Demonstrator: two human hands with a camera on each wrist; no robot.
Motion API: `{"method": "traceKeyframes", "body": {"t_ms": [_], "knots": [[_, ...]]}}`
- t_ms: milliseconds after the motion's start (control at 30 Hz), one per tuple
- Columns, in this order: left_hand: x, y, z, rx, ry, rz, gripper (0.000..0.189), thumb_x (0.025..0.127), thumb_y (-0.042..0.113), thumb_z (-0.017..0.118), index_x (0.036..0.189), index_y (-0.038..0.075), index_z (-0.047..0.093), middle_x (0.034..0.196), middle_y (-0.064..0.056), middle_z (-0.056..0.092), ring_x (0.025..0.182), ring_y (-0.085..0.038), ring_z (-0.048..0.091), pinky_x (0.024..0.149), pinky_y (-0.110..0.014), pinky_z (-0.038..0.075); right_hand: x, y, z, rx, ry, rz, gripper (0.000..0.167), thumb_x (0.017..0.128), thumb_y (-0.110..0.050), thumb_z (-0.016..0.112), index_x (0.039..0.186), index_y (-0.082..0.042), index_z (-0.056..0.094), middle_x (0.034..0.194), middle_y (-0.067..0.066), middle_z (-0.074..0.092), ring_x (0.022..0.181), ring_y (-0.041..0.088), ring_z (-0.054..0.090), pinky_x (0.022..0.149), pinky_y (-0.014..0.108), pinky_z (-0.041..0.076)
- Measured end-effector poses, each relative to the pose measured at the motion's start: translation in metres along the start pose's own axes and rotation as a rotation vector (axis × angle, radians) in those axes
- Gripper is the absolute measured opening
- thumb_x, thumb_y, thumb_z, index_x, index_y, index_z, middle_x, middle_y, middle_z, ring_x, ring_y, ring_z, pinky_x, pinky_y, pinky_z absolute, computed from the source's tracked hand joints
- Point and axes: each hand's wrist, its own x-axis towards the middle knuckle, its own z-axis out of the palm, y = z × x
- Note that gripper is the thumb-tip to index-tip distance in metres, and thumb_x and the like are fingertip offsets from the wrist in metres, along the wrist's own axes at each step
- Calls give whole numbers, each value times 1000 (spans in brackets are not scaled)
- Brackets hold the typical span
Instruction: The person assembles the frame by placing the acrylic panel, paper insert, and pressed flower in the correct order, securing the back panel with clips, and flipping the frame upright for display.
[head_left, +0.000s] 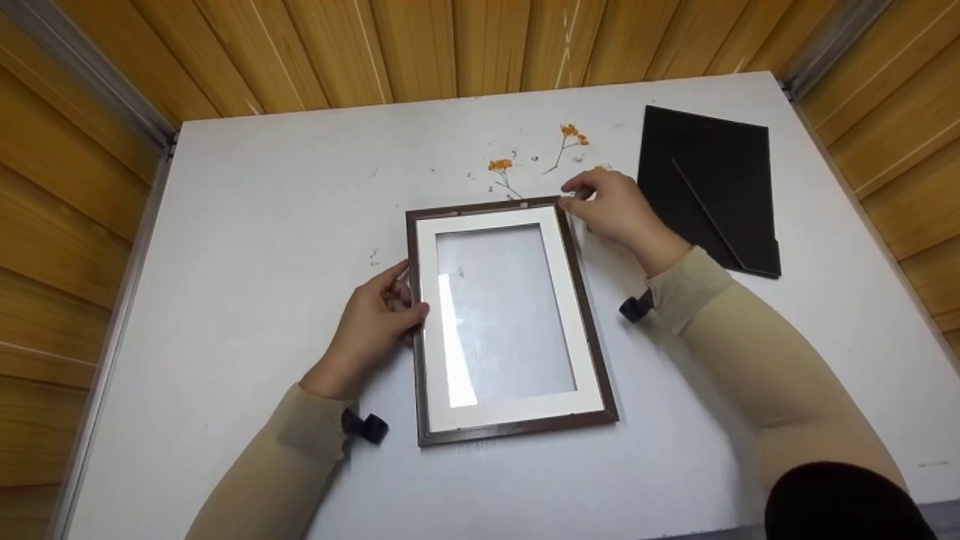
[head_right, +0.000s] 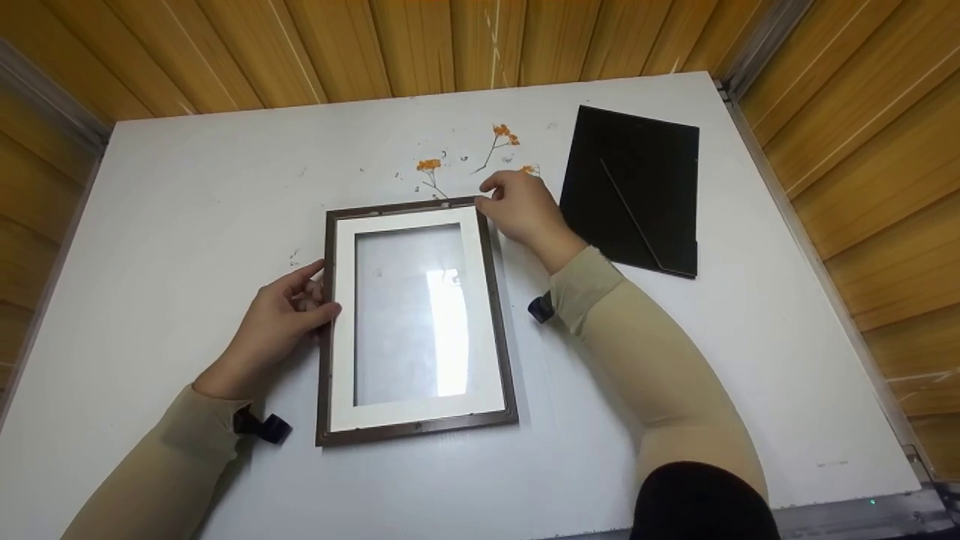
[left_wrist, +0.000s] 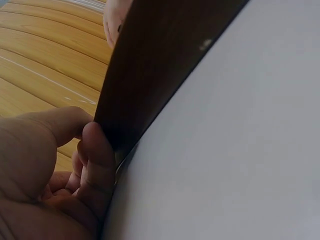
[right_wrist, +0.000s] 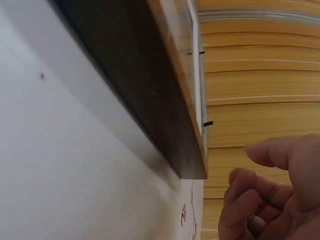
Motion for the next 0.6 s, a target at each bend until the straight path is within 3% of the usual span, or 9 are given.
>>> {"method": "traceKeyframes", "body": {"t_ms": [133, 200, 300, 467, 600], "knots": [[0, 0, -1, -5, 4, 12, 79, 100, 7, 80, 170, -2, 45, 103, -7, 66, 62, -9, 63, 59, -23, 58, 37, -5, 4, -130, 56, 91, 37, 109, -29, 66, 131, -2, 81, 130, 20, 78, 117, 30, 66, 104, 47, 54], [0, 1, -1, -8, 8, 16, 79, 99, 8, 81, 170, -2, 46, 102, -7, 65, 61, -9, 62, 58, -23, 56, 53, -8, 5, -181, 55, 149, 40, 110, -33, 66, 130, -2, 81, 133, 21, 79, 120, 33, 69, 106, 50, 55], [1, 1, -1, -19, 7, 18, 79, 99, 8, 81, 170, -2, 46, 102, -6, 66, 61, -9, 61, 57, -22, 55, 71, -12, 7, -237, 33, 220, 44, 110, -40, 68, 126, -2, 83, 125, 18, 82, 106, 29, 71, 92, 44, 58], [2, 1, 0, -30, 0, 8, 81, 99, 7, 81, 171, 1, 46, 101, -5, 66, 61, -8, 60, 59, -20, 53, 87, -15, 7, -248, 17, 284, 38, 103, -37, 81, 114, -1, 85, 89, 4, 79, 74, 17, 66, 67, 33, 54], [1, 0, 0, -53, -2, 0, 80, 99, 7, 80, 171, 2, 46, 100, -4, 67, 60, -9, 60, 58, -20, 52, 95, -16, 5, -238, -10, 307, 31, 100, -28, 85, 117, -2, 87, 87, 3, 78, 69, 14, 67, 70, 31, 55]]}}
